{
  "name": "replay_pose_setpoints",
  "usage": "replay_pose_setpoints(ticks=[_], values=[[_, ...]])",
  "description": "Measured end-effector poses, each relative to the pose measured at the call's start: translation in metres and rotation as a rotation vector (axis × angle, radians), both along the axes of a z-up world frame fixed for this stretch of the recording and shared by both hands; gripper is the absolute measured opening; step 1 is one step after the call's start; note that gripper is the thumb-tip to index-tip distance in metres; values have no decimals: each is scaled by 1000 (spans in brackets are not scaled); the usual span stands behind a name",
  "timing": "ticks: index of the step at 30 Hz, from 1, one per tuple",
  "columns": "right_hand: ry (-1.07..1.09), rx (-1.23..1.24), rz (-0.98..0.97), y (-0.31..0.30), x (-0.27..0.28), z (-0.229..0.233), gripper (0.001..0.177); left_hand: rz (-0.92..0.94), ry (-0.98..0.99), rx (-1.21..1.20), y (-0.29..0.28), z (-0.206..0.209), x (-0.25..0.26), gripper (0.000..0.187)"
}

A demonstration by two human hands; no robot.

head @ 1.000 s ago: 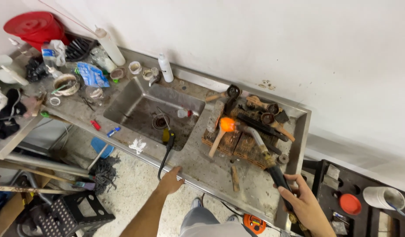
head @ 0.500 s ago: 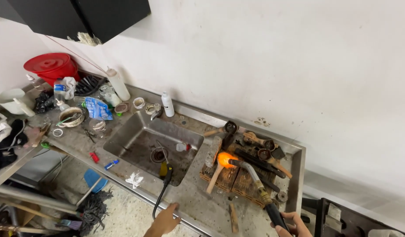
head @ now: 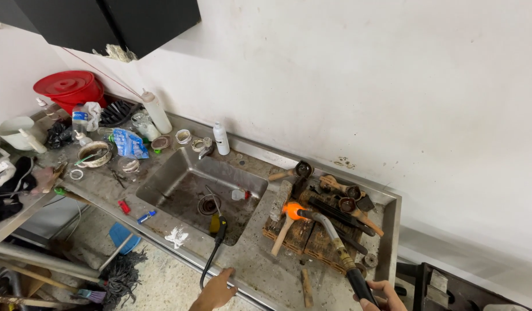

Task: Using a blowtorch to melt metal in a crucible and adding material with a spoon at a metalworking station.

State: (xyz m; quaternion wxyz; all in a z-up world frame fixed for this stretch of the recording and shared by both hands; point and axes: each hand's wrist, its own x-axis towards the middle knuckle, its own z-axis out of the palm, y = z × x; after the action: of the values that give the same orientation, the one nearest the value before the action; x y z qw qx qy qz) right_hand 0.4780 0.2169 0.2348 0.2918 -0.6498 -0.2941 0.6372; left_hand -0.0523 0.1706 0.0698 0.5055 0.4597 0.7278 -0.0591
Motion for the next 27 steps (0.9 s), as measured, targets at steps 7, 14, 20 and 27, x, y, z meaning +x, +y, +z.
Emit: replay_pose_setpoints(ticks=[7, 14, 20, 27], values=[[-71, -133, 113, 0, -18, 73, 28, -13, 39, 44, -4, -9, 2, 76], [-80, -71, 66, -21, -31, 108, 24, 12, 77, 165, -17, -10, 8, 79], [-131, -47, 180, -29, -26, 101, 32, 12, 90, 169, -19, -4, 9, 75], [-153, 31, 186, -27, -29, 112, 26, 17, 74, 183, -19, -2, 9, 78]])
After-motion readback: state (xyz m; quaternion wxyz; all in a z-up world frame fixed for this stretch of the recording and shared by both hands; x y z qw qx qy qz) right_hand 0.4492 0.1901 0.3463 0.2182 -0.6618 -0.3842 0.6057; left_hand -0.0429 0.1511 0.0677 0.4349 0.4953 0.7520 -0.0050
